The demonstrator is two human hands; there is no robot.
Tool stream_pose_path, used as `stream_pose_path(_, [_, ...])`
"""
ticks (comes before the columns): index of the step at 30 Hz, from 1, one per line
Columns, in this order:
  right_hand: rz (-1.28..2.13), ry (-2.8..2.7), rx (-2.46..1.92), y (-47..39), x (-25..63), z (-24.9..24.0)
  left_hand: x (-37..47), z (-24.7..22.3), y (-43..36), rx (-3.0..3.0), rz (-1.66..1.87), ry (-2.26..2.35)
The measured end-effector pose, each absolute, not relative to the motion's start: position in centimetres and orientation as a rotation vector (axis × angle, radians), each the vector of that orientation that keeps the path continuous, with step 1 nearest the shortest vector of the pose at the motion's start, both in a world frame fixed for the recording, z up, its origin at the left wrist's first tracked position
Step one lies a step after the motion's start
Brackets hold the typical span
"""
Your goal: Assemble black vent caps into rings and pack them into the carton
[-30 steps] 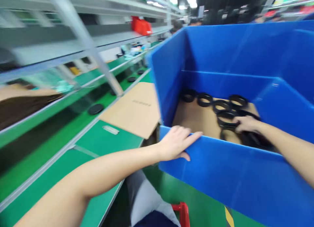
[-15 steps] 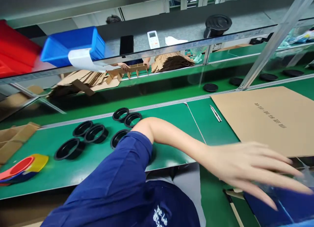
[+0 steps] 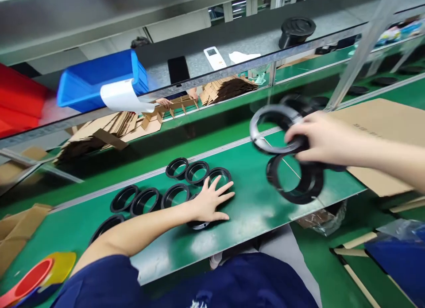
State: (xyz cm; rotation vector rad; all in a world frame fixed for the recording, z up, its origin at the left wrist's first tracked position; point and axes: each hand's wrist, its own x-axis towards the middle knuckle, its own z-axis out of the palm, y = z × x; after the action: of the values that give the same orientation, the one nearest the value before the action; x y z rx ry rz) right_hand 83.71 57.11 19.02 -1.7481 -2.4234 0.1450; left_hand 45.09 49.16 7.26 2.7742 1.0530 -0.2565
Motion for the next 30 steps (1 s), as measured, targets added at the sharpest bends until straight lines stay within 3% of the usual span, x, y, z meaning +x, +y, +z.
stream_pose_path(4, [0.48,-2.839,-1.868,57.9,74.6,15.3,42.1,8.0,48.5,2.758,-0.212,1.164])
stream_pose_path(8, [0.518,-2.935,-1.802,59.0,67.8,12.8,38.8,8.0,46.9,2.884,-0.163,1.221])
stream_pose_path(11, [0.561,-2.924,-1.691,58.3,66.6,14.2,37.2,8.0,46.8,3.137,-0.061,1.157])
stream_pose_path(15, [0.538,-2.817,-1.605,57.5,69.7,18.9,39.7,10.0,51.1,3.465,0.33,0.768])
stream_pose_path(20, [-0.072,-2.669,-1.66,52.0,80.3,25.7,54.5,16.0,54.2,3.334,0.839,0.087])
stream_pose_path(25, [-0.78,-1.96,-1.764,40.0,94.0,30.0,73.4,19.7,51.0,3.117,0.774,-0.42])
stream_pose_path(30, [-1.087,-1.185,-2.074,28.6,108.6,29.0,91.0,18.9,46.9,2.938,0.585,-0.677])
